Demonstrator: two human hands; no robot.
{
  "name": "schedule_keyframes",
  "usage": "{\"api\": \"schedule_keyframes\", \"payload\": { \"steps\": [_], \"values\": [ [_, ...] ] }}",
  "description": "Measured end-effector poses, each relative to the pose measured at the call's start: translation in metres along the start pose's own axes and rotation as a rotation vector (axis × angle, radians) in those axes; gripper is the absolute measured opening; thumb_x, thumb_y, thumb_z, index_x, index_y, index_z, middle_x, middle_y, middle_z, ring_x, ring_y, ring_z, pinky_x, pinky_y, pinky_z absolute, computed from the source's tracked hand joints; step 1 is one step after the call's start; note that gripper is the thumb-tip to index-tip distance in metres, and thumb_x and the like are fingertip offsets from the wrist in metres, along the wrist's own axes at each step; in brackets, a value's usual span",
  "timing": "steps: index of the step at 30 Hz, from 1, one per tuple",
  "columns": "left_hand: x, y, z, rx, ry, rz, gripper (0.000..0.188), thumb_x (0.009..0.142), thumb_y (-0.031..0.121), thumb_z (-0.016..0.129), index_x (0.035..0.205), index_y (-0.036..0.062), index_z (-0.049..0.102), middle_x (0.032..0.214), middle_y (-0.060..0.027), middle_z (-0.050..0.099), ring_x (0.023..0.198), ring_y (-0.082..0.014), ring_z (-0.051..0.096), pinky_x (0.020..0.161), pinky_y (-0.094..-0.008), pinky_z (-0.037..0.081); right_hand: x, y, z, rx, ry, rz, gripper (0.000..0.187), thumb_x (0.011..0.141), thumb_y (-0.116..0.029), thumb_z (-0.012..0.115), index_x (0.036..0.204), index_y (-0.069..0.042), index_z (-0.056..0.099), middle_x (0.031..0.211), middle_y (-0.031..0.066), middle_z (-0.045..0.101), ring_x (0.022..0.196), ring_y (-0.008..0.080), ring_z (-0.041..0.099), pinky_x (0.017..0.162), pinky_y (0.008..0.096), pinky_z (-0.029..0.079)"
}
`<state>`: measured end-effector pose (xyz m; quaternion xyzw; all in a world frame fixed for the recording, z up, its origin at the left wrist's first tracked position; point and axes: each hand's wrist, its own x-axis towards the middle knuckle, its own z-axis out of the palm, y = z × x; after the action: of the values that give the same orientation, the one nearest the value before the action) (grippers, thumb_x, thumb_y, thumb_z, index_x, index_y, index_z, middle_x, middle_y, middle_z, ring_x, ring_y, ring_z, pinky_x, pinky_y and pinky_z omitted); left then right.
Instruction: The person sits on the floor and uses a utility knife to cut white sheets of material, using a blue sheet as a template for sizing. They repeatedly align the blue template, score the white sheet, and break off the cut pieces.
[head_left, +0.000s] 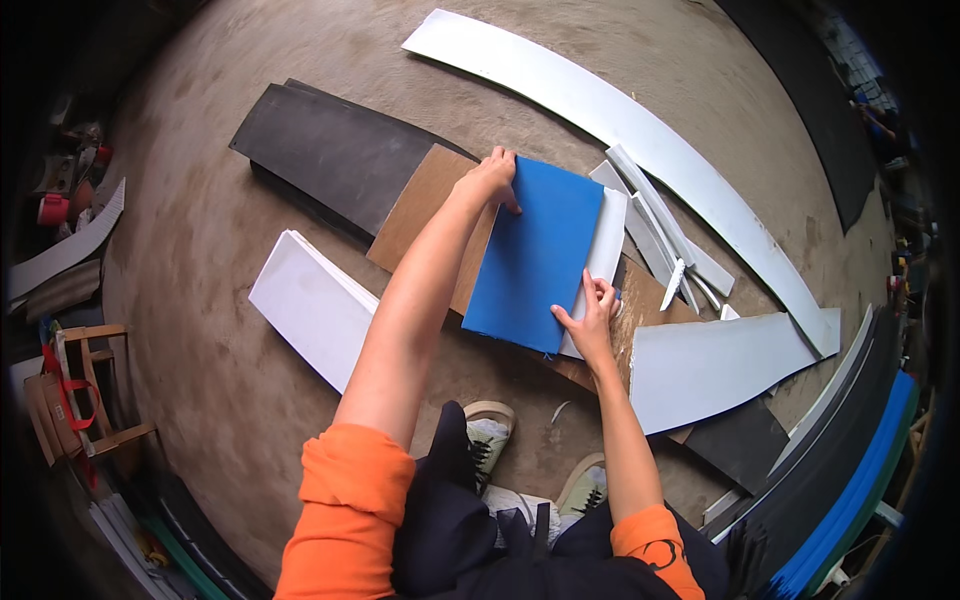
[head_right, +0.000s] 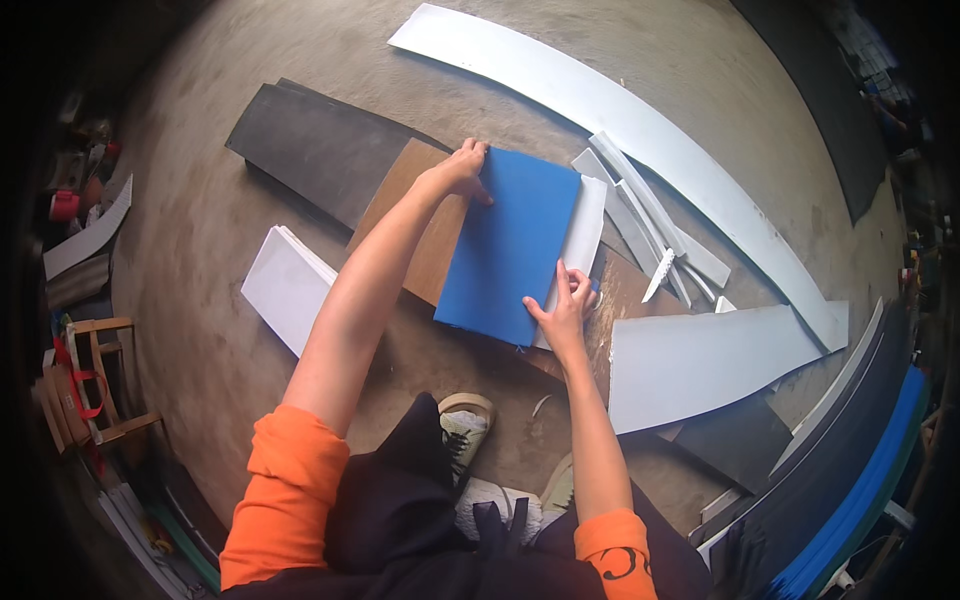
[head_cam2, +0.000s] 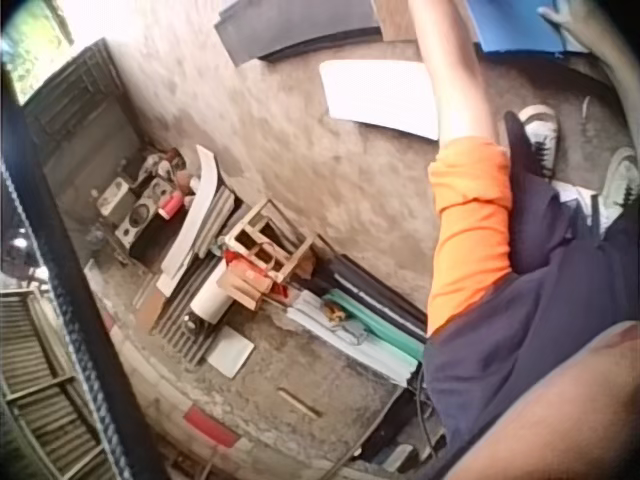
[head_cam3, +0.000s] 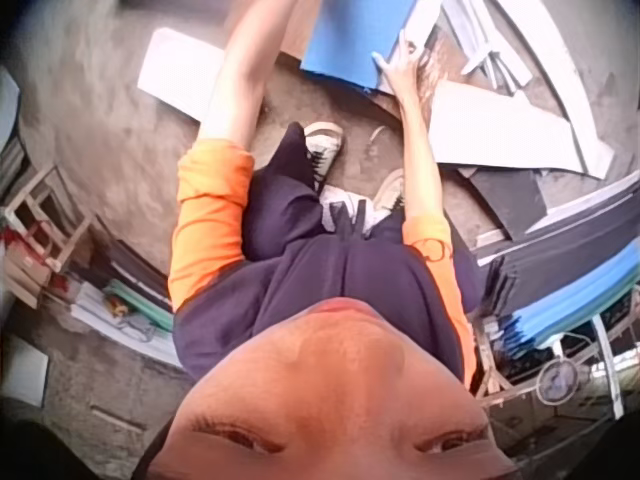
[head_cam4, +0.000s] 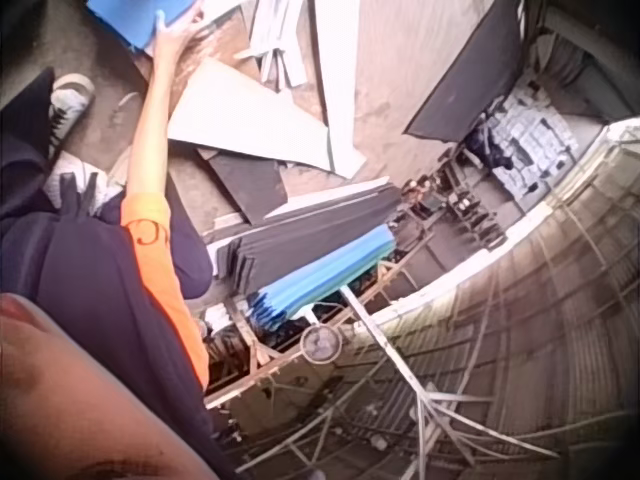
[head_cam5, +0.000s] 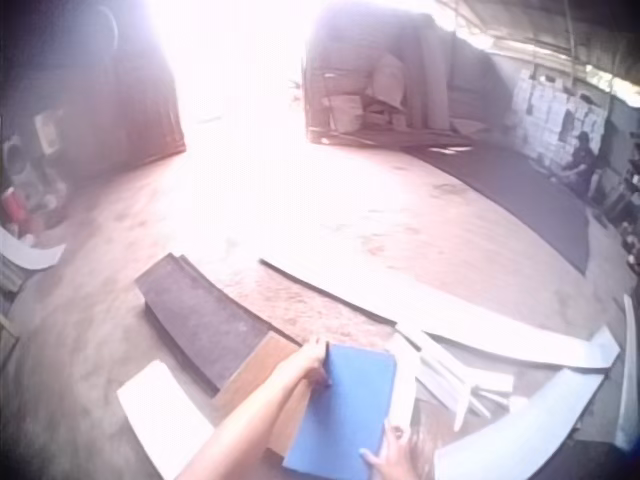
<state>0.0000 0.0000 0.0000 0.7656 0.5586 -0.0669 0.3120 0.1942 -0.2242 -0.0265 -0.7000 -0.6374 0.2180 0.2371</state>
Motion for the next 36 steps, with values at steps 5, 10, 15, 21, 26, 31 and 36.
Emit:
{"api": "schedule_keyframes", "payload": {
  "steps": [5,10,15,21,26,31,36],
  "values": [
    [-0.005,0.053,-0.018,0.694,0.209,0.269,0.098,0.052,0.028,0.082,0.131,0.0082,0.027,0.131,-0.0081,0.033,0.122,-0.0226,0.034,0.098,-0.044,0.035,0.005,0.005,-0.004,-0.018,0.017,-0.008,0.081,0.061,-0.032,0.075,0.13,-0.012,0.038,0.114,0.0101,0.032,0.097,0.0262,0.033,0.088,0.0412,0.03],
    [0.021,0.073,-0.015,0.695,-0.04,0.323,0.075,0.057,0.013,0.078,0.122,0.0114,0.04,0.122,-0.0039,0.045,0.115,-0.0201,0.044,0.091,-0.0311,0.043,0.002,-0.005,-0.008,0.048,-0.04,0.047,0.079,0.063,-0.032,0.075,0.13,-0.009,0.038,0.112,0.0121,0.033,0.097,0.027,0.032,0.091,0.0374,0.028],
    [0.005,0.051,-0.016,0.72,0.111,0.42,0.068,0.067,0.012,0.07,0.125,0.0089,0.036,0.125,-0.0075,0.042,0.118,-0.0229,0.04,0.096,-0.038,0.037,0.003,-0.008,-0.004,0.044,-0.03,0.046,0.08,0.063,-0.03,0.075,0.13,-0.009,0.037,0.113,0.0114,0.033,0.097,0.0269,0.033,0.09,0.0375,0.029],
    [-0.118,0.018,0.052,0.216,0.32,0.642,0.097,0.062,0.051,0.068,0.137,0.0132,0.02,0.14,-0.0127,0.017,0.13,-0.0309,0.016,0.106,-0.0523,0.009,0.002,-0.002,-0.001,0.06,0.008,0.066,0.08,0.061,-0.03,0.075,0.13,-0.014,0.037,0.116,0.0083,0.032,0.099,0.0269,0.035,0.086,0.0458,0.03],
    [-0.176,0.028,0.093,0.289,0.199,0.546,0.109,0.047,0.064,0.068,0.137,0.0236,0.021,0.143,-0.0128,0.009,0.132,-0.0368,0.002,0.094,-0.0697,-0.003,0.001,-0.003,-0.002,0.026,0.0,0.034,0.082,0.06,-0.03,0.075,0.129,-0.013,0.036,0.116,0.0086,0.032,0.101,0.0274,0.035,0.086,0.0453,0.031],
    [-0.175,0.038,0.093,0.311,0.293,0.332,0.106,0.044,0.055,0.073,0.135,0.03,0.026,0.143,-0.016,0.009,0.13,-0.0427,0.0,0.091,-0.0715,0.008,0.004,-0.009,-0.005,0.005,-0.042,0.106,0.083,0.059,-0.032,0.076,0.129,-0.013,0.035,0.116,0.0096,0.032,0.101,0.0281,0.035,0.086,0.0443,0.032],
    [-0.173,0.033,0.096,0.148,0.393,0.439,0.101,0.044,0.044,0.078,0.133,0.031,0.032,0.14,-0.0204,0.014,0.127,-0.0495,0.007,0.096,-0.0619,0.024,0.004,-0.006,-0.008,-0.012,-0.044,0.063,0.085,0.058,-0.033,0.076,0.129,-0.013,0.034,0.117,0.011,0.03,0.102,0.0292,0.033,0.087,0.044,0.032]
  ]
}}
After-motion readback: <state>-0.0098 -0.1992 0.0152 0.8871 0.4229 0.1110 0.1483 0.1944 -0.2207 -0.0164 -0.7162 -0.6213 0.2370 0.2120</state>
